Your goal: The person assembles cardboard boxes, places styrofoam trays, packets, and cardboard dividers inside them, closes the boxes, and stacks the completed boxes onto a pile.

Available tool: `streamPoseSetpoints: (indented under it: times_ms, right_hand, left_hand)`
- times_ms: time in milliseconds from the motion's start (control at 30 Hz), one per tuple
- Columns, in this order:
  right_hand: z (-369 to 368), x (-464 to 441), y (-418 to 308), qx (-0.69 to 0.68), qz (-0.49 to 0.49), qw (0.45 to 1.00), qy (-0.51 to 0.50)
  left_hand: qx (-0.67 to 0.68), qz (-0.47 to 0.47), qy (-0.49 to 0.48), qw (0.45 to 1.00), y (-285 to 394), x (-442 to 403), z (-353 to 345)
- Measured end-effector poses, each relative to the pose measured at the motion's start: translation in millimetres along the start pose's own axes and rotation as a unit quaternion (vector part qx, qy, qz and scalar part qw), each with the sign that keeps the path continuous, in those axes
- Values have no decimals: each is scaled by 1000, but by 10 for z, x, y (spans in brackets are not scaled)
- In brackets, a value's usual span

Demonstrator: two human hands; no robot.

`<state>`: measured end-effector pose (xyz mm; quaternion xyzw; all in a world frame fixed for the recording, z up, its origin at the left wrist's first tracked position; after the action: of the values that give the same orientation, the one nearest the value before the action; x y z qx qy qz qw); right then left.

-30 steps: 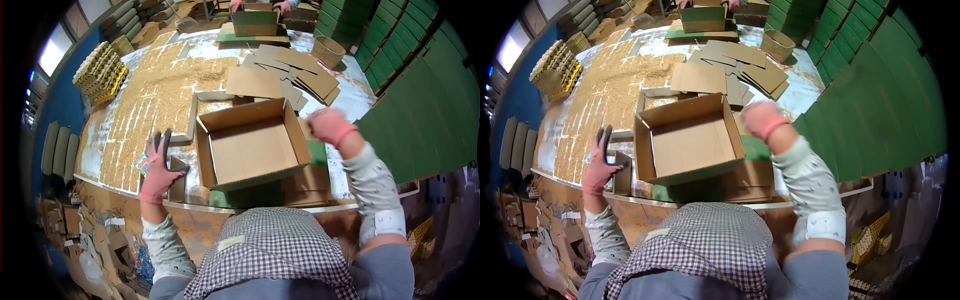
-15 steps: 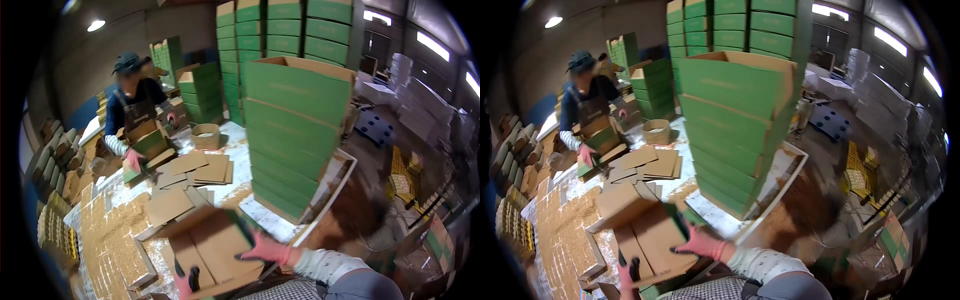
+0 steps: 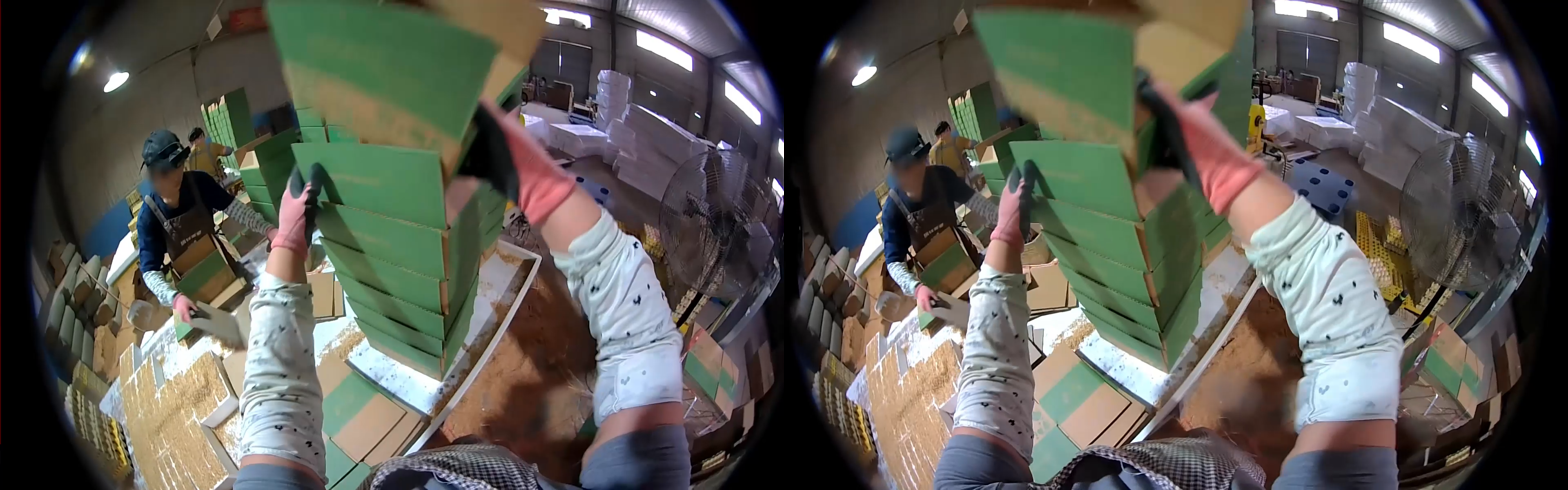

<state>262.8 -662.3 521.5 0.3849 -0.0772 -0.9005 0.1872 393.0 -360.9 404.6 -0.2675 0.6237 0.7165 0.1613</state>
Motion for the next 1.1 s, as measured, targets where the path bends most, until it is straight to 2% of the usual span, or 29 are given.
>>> streamPoseSetpoints:
  times_ms: [33,67,100,133,167,200,233,267,300,333,367,400,433,467,500,533,567,600,667,733,800,833,867,900,967,1033,1067,1100]
  right_hand:
    - [-174,67,-38,126,61,990,-30]
    - [-340,120,-30,370,159,913,-60]
    - [-380,138,28,494,232,835,-69]
    - [-93,75,94,270,196,936,-111]
    - [193,16,160,28,155,978,-140]
    - [401,-225,280,34,114,993,27]
    - [363,-371,437,-79,23,994,78]
    - [329,-469,501,-189,-68,971,126]
    - [6,-536,443,-209,-85,970,87]
    - [-316,-568,383,-230,-102,967,48]
    - [-351,-550,450,-279,-143,948,60]
    - [-323,-475,324,-152,76,969,177]
    - [-176,-199,397,-502,-133,835,182]
    - [-13,97,238,-539,-93,791,273]
    - [143,418,67,-563,-43,745,356]
    - [266,643,-254,-561,-11,765,317]
    - [385,876,-578,-558,23,783,276]
    - [499,1118,-903,-554,57,797,234]
    - [722,1332,-1519,-600,158,781,69]
    - [461,1391,-2115,-587,235,770,-83]
    - [101,1470,-2522,-551,277,766,-181]
    - [-35,1503,-2660,-529,294,768,-208]
    - [-151,1520,-2789,-504,307,775,-226]
    - [-239,1529,-2935,-478,322,784,-231]
    - [-372,1500,-3290,-411,358,810,-216]
    - [-506,1520,-3685,-340,387,834,-199]
    - [-567,1519,-3866,-298,405,844,-187]
    - [-658,1518,-4006,-266,416,848,-194]
  left_hand:
    - [3,8,24,1000,-18,107,0]
    - [5,19,47,999,59,259,-40]
    - [-58,-51,34,996,99,229,-17]
    - [16,-74,38,996,-101,173,42]
    - [90,-98,39,990,-296,122,98]
    - [67,-108,71,989,-55,220,45]
    - [-15,-137,78,987,36,223,52]
    - [-98,-164,85,978,99,213,61]
    - [-180,-190,92,961,170,251,89]
    - [-139,-101,38,984,-32,284,167]
    - [-103,-8,-7,995,-243,356,243]
    - [-138,41,-41,989,-572,541,452]
    - [-291,55,-151,943,-884,922,513]
    - [-428,78,-260,862,-1320,1473,645]
    - [-354,303,-328,822,-2220,2252,1054]
    - [-585,321,-437,603,-2381,2907,1333]
    - [-676,214,-435,555,-2894,3428,1734]
    - [-724,351,-351,478,-2968,4095,2119]
    - [-613,393,-268,631,-2736,4297,2280]
    - [-657,393,-254,591,-2226,4213,2195]
    - [-672,326,-195,636,-1909,4069,2291]
    - [-682,288,-164,652,-1684,3938,2351]
    - [-693,201,-111,683,-1149,3710,2280]
    - [-710,147,-67,685,-665,3562,2242]
    - [-712,59,-44,698,72,3406,2050]
    - [-714,91,-78,690,260,3584,1890]
    - [-745,112,-77,653,255,3733,1803]
    - [-741,111,-55,660,264,3839,1779]
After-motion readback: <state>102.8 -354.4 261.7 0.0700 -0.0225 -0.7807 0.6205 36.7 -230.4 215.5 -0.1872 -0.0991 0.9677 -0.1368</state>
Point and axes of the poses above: each hand's wrist, its own x-axis away from the middle knuckle, its own z-axis out of the back of the hand, y = z × x, the point moved 9 cm from there along -x, towards the middle knuckle, and after that the axes turned 10 degrees about -x, right-handed, at the moved point
